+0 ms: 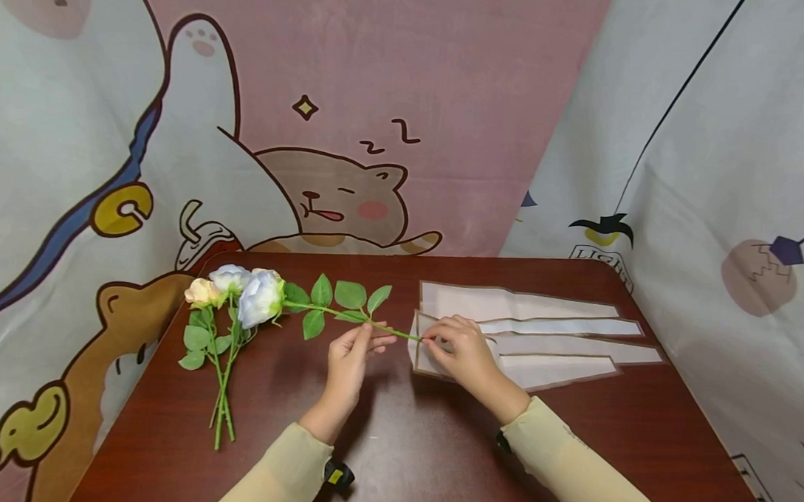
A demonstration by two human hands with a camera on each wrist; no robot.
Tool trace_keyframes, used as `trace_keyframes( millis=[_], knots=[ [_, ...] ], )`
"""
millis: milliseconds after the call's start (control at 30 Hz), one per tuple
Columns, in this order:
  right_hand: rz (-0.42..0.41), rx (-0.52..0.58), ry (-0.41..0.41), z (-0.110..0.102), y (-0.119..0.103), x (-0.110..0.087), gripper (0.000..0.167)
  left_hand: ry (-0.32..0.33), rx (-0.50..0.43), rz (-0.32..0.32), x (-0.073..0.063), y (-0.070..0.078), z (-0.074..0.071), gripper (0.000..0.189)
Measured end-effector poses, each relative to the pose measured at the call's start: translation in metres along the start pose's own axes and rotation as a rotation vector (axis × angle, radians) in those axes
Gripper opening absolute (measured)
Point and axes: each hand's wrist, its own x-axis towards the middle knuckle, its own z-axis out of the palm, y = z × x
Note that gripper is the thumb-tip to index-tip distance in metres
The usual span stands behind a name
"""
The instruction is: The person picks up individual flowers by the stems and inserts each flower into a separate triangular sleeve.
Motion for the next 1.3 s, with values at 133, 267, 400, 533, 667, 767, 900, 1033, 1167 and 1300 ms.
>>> trace_keyframes(
  millis=[133, 267, 400, 533, 667, 767, 900, 1033, 1167, 1300],
  knots=[
    [-0.015, 0.013, 0.016, 0.001, 0.0, 0.0, 0.006, 0.054, 0.019, 0.016, 0.001, -0.002, 0.0, 0.034],
    [-0.025, 0.028, 0.017, 0.002, -0.001, 0.001, 0.006, 0.116, -0.006, 0.015, 0.003, -0.004, 0.0, 0.031],
    [-0.028, 0.03, 0.012, 0.002, -0.001, 0.002, 0.005, 0.16, -0.081, 0.007, 0.005, -0.005, 0.0, 0.03],
    [-0.028, 0.016, 0.01, 0.003, -0.001, 0.002, 0.005, 0.195, -0.161, -0.015, 0.007, -0.006, -0.001, 0.019],
    [-0.037, 0.009, 0.022, 0.003, -0.001, 0.001, 0.006, 0.239, -0.216, -0.079, 0.008, -0.004, -0.001, 0.004],
    [-0.041, 0.013, 0.031, 0.003, 0.0, 0.001, 0.006, 0.265, -0.283, -0.163, 0.008, -0.002, 0.0, 0.009],
    [-0.035, 0.01, 0.028, 0.004, 0.0, 0.0, 0.004, 0.289, -0.382, -0.273, 0.008, 0.001, 0.0, 0.017],
    [-0.029, 0.004, 0.02, 0.004, -0.001, 0.001, 0.005, 0.299, -0.401, -0.311, 0.008, 0.003, 0.001, 0.012],
    [-0.03, 0.004, 0.017, 0.004, -0.002, 0.001, 0.005, 0.304, -0.382, -0.315, 0.008, 0.004, 0.0, 0.008],
    [-0.029, 0.001, 0.015, 0.004, -0.002, 0.002, 0.006, 0.333, -0.383, -0.313, 0.008, 0.005, 0.001, 0.009]
  ],
)
